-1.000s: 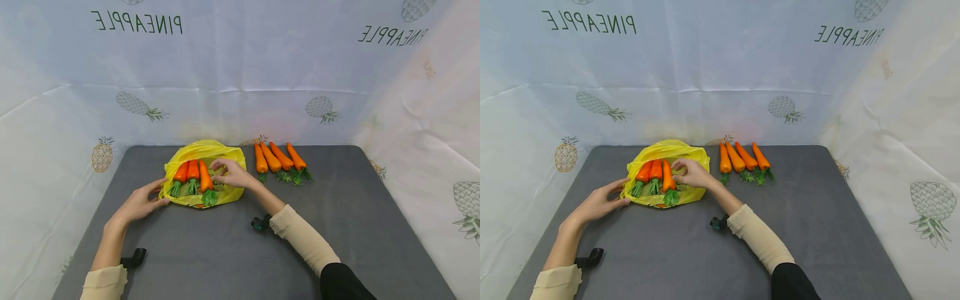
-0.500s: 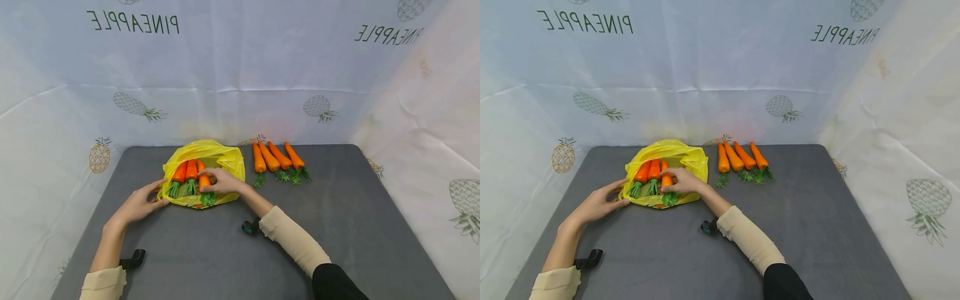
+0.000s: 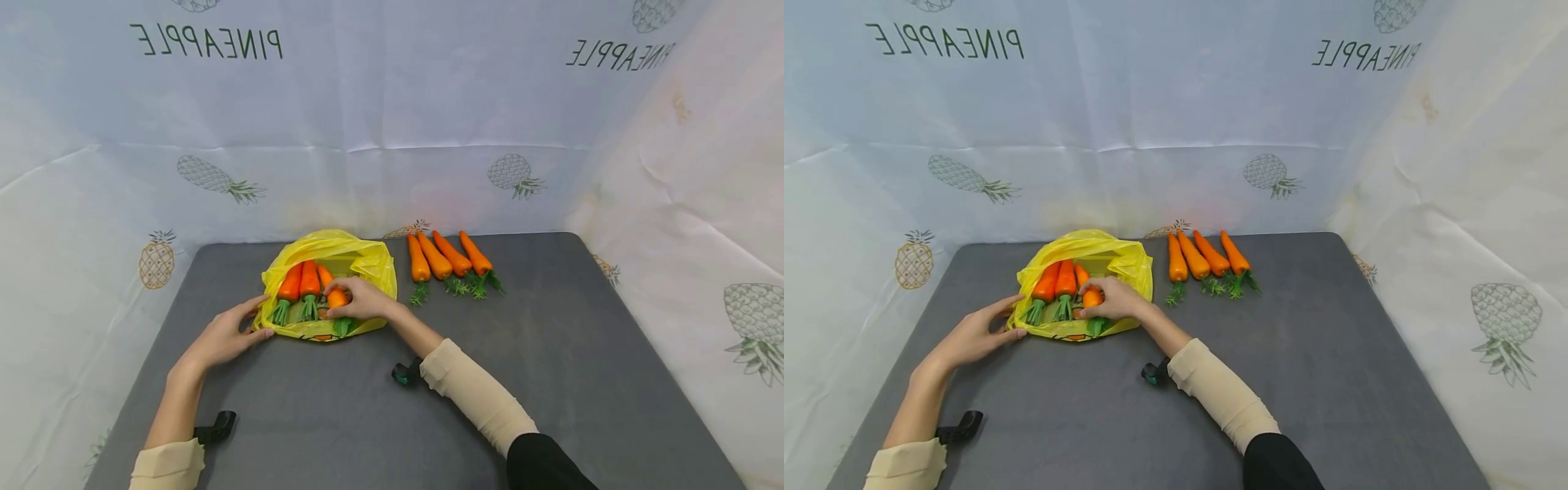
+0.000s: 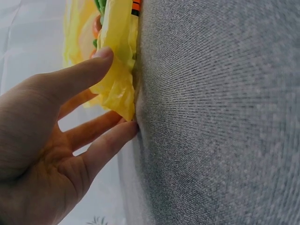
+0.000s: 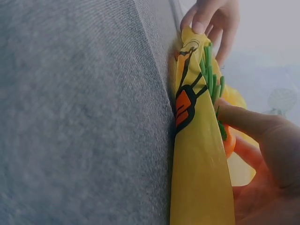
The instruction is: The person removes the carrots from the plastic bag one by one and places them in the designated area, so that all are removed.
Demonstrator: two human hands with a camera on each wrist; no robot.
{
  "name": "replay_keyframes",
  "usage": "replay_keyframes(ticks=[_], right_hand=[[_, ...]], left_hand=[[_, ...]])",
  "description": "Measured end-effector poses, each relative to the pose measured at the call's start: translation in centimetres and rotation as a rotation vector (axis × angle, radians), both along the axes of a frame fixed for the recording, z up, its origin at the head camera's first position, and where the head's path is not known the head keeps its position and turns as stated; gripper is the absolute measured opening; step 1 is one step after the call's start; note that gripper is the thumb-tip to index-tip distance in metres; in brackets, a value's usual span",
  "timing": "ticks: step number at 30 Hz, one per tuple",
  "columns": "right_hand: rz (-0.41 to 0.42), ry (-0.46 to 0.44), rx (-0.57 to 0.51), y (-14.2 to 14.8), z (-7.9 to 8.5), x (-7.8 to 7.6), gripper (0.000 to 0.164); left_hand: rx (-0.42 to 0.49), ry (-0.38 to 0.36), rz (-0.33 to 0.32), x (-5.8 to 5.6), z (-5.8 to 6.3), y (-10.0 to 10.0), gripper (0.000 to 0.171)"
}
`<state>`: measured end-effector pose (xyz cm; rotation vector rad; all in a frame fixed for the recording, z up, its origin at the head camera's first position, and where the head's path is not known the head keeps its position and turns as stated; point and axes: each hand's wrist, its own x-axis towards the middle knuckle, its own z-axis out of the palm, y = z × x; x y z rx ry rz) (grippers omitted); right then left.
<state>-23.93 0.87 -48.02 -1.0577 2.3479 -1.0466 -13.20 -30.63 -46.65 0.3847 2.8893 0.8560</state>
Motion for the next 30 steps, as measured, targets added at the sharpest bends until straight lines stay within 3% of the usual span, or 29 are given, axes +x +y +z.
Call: replay_keyframes(ticks=[18,30], right_hand=[[-0.002,-0.245,-0.108,1.7,0.2,-0.2,0.044],[0.007,-0.255,-0.090,4.5,3.7,-0.5,0.043]], left_hand=[[0.025,-0.014,0.002,0.1,-0.2,-0.3,0.077],[0.030,-0.017,0.005,-0.2,-0.1,-0.2,0.077]])
